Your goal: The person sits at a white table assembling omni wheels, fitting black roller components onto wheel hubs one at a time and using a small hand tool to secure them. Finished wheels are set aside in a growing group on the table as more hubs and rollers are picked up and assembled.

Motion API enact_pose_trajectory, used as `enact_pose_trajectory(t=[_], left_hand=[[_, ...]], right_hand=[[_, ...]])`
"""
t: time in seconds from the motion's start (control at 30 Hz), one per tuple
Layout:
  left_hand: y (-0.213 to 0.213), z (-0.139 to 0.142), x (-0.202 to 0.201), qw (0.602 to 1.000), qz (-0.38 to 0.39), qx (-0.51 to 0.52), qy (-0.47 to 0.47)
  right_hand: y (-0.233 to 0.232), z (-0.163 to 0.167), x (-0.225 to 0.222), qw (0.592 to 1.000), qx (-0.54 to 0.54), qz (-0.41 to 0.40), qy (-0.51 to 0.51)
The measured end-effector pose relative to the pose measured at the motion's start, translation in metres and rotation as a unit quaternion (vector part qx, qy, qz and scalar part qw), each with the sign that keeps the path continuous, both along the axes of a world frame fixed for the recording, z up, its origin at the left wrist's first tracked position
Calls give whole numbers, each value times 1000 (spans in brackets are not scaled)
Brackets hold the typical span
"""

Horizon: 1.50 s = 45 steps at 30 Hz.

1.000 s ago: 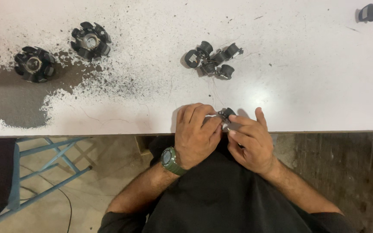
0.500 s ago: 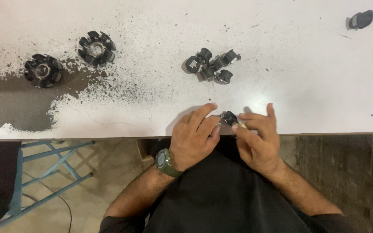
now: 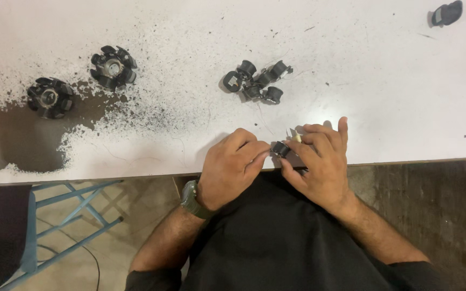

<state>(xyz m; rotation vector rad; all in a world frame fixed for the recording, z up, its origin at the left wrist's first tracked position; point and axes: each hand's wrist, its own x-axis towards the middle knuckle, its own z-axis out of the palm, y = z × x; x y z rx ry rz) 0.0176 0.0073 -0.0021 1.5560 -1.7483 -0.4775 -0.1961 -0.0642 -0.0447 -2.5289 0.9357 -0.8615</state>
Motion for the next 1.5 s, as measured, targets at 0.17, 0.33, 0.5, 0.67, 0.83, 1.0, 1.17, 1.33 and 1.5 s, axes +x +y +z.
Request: enact_pose_trajectory(t=[0.17, 0.33, 0.5, 0.67, 0.83, 1.0, 1.17, 1.33, 1.5], left_hand=[[-3, -2, 1, 994, -30, -82, -61], [-5, -4, -10, 991, -41, -106, -72], [-9, -8, -25, 997, 43, -45, 42], [-2, -10, -16, 994, 50, 33, 92], [3, -22, -23, 996, 69, 22, 46], [4, -33, -32, 997, 54, -5, 61], [4, -38, -36, 994, 49, -45, 84], [6, -40, -36, 995, 39, -44, 86], [5, -40, -36, 995, 36, -34, 88]], right_hand=[[1, -3, 1, 1000, 3, -11, -2], [0, -4, -1, 1000, -3, 15, 4], [-1, -2, -1, 999, -7, 40, 4], [1, 0, 0, 1000, 2, 28, 2], [7, -4, -3, 1000, 0, 13, -23], [23, -14, -6, 990, -14, 57, -129], [29, -26, -1, 985, 33, 39, -165], [28, -27, -4, 987, 24, 40, -154], [27, -28, -7, 983, 52, 47, -169]])
